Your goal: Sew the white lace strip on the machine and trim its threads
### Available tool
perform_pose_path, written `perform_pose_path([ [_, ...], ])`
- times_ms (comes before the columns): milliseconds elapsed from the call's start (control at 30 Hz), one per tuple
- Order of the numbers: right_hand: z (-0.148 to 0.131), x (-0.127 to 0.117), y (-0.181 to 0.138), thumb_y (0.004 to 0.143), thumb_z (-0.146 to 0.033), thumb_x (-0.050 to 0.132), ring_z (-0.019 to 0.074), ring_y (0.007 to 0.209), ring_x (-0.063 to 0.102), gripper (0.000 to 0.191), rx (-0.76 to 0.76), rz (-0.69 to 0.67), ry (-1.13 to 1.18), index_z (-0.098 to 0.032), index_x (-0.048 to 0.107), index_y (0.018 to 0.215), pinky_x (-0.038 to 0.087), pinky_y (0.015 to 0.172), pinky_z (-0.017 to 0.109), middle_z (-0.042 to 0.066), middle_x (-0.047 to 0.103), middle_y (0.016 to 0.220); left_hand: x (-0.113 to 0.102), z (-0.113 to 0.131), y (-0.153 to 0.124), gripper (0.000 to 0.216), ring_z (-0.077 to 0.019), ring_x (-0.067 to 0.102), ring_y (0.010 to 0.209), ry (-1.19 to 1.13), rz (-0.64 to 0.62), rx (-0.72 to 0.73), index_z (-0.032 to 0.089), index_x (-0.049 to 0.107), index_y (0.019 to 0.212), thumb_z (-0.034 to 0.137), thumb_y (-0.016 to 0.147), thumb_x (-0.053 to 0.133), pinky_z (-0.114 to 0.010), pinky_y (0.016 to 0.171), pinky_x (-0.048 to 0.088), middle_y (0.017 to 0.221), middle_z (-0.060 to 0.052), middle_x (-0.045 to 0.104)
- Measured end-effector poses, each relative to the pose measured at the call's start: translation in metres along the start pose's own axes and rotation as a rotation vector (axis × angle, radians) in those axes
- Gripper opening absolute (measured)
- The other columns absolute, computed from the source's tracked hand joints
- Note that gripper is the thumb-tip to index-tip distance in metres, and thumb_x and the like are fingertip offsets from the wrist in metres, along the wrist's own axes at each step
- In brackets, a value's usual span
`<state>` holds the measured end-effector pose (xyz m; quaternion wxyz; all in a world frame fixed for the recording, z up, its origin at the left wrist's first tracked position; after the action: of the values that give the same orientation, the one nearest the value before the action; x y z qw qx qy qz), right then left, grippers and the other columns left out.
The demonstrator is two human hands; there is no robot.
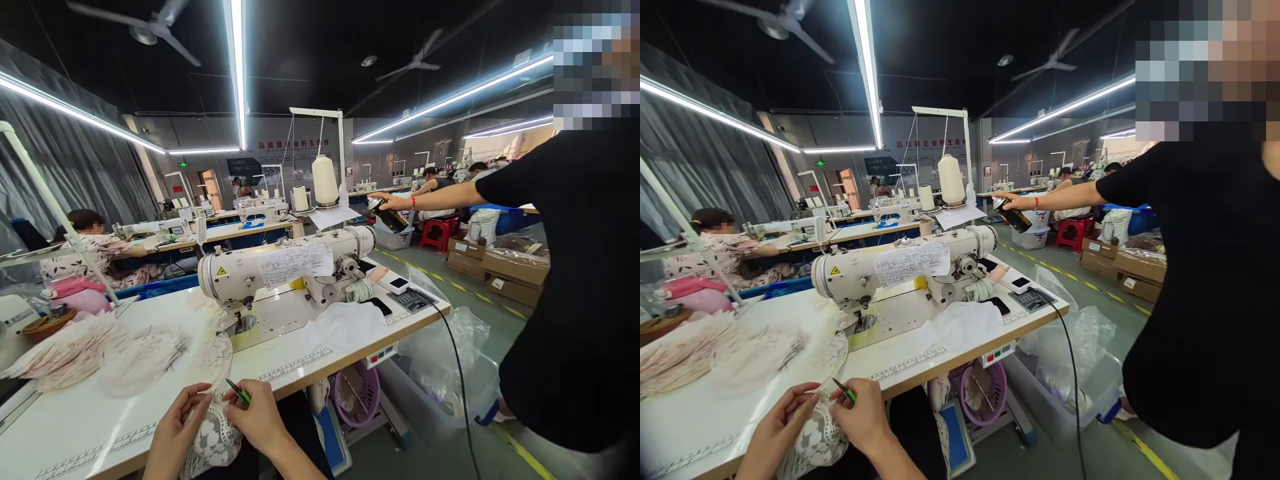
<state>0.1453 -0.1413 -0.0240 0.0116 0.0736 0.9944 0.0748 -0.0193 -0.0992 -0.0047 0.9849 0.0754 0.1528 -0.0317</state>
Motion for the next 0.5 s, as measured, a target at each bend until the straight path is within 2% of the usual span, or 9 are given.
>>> perform_pose_path([
  [100,0.003,0.001,0.001,0.063,-0.006,0.061,0.0126,0.054,0.058,0.025,-0.007,0.007,-0.021,-0.016,0.076,0.08,0.04,0.051,0.02,-0.003,0.061,0.059,0.0,-0.002,0.0,0.066,-0.0283,0.07,0.076,0.012,0.02,0.013,0.02,0.07,0.089,0.073,0.05,0.076,-0.03,0.059,0.053,0.074,-0.005,0.074],
  [333,-0.007,-0.004,-0.004,0.066,-0.011,0.063,0.0138,0.053,0.06,0.027,-0.04,0.001,-0.062,-0.018,0.078,0.088,0.042,0.051,0.021,-0.002,0.065,0.062,0.0,-0.008,0.001,0.062,-0.0274,0.07,0.084,-0.035,0.094,0.072,0.02,0.07,0.092,0.07,0.055,0.077,-0.03,0.069,0.056,0.082,-0.004,0.075],
  [433,-0.014,-0.009,-0.016,0.063,-0.013,0.07,0.0161,0.063,0.064,0.039,-0.057,-0.015,-0.074,-0.024,0.077,0.1,0.048,0.062,0.024,-0.002,0.07,0.072,0.0,0.002,-0.004,0.062,-0.0282,0.07,0.085,-0.062,0.077,-0.005,0.019,0.071,0.087,0.066,0.049,0.082,-0.03,0.069,0.055,0.083,-0.006,0.076],
  [500,-0.015,-0.013,-0.026,0.063,-0.014,0.073,0.0177,0.069,0.065,0.047,-0.043,-0.033,-0.058,-0.027,0.074,0.108,0.05,0.069,0.027,-0.002,0.071,0.078,0.002,0.017,-0.014,0.055,-0.025,0.069,0.084,-0.11,0.081,-0.019,0.019,0.071,0.088,0.06,0.054,0.084,-0.027,0.069,0.053,0.084,-0.006,0.075],
])
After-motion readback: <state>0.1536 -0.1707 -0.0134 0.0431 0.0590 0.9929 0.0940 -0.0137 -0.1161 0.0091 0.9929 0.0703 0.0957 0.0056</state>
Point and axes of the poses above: each hand's wrist, its own y-axis towards the middle knuckle, its own x-axis out of the palm, z = x × y, the point moved 6 cm from there along y, towards the middle knuckle
